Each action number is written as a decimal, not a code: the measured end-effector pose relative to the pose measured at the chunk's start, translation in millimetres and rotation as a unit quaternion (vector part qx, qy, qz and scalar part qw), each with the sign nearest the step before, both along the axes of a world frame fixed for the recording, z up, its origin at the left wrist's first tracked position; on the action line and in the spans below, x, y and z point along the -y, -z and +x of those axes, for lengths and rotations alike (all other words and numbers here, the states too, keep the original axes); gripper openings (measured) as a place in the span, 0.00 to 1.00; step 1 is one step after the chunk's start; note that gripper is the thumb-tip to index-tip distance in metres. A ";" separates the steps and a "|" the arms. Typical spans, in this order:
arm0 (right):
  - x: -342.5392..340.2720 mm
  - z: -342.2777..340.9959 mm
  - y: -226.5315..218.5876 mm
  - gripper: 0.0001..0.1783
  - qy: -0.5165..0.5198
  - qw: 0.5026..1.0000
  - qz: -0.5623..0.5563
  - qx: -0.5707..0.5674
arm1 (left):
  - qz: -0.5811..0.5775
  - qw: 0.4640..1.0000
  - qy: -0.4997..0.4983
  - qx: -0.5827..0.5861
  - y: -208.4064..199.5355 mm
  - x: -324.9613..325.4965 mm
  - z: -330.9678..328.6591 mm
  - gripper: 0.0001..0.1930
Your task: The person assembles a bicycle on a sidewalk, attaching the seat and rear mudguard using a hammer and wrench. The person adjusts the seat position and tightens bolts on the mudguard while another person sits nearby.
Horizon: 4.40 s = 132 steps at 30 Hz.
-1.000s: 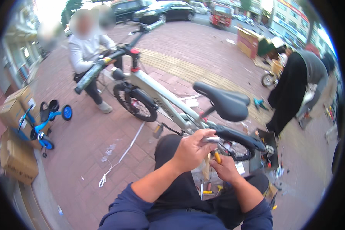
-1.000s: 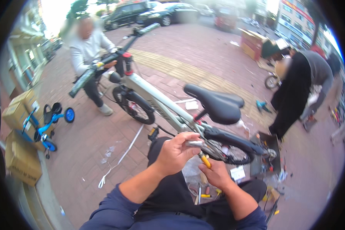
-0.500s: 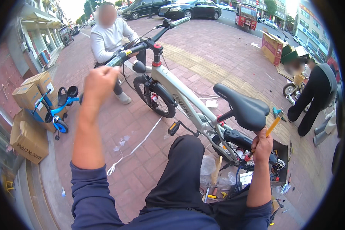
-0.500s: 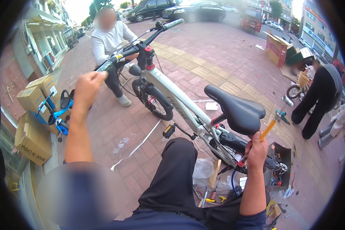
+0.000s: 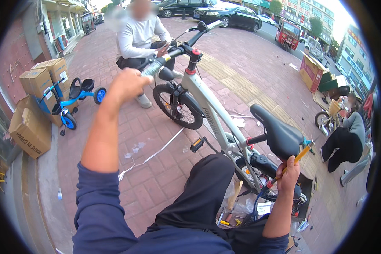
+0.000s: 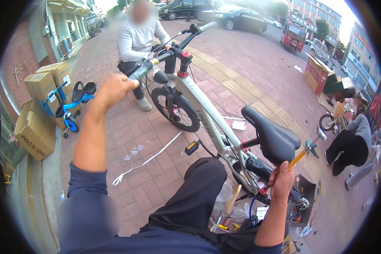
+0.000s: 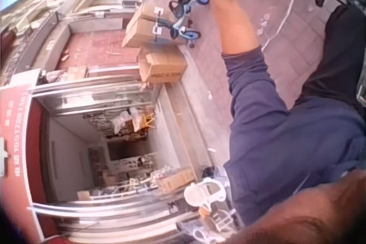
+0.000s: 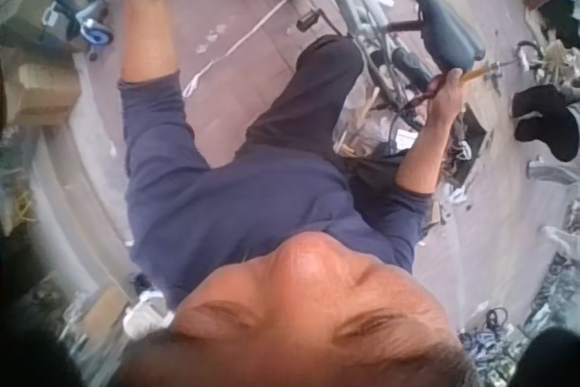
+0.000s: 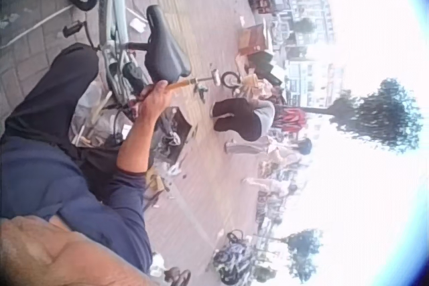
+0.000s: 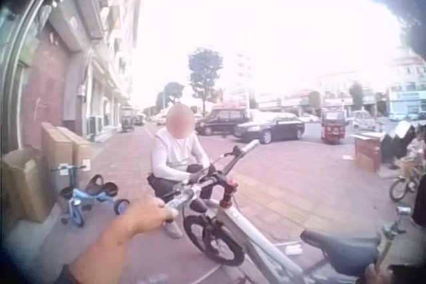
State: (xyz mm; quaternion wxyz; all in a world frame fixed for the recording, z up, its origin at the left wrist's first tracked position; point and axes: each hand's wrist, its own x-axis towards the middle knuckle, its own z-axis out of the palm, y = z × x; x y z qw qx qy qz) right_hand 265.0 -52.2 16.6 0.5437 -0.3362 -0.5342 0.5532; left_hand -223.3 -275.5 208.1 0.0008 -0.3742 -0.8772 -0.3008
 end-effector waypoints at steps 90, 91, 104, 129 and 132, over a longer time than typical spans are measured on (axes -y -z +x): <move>-73.9 -73.2 16.0 0.14 -0.010 0.951 0.014 0.310 | 0.148 0.816 0.182 0.528 212.1 -99.2 185.5 0.14; -78.7 -74.7 9.8 0.15 0.006 0.946 0.036 0.322 | 0.123 0.795 0.201 0.560 226.9 -135.5 192.1 0.14; -64.7 -68.5 29.3 0.20 -0.068 0.966 -0.233 0.087 | 0.422 0.449 -0.133 0.776 448.5 -409.1 238.6 0.07; -65.5 -78.3 42.0 0.18 -0.095 0.937 -0.246 0.229 | 0.443 0.407 -0.125 0.789 455.9 -431.9 224.2 0.07; -66.6 -82.2 40.4 0.19 -0.107 0.935 -0.247 0.232 | 0.429 0.418 -0.090 0.796 468.7 -431.6 215.9 0.07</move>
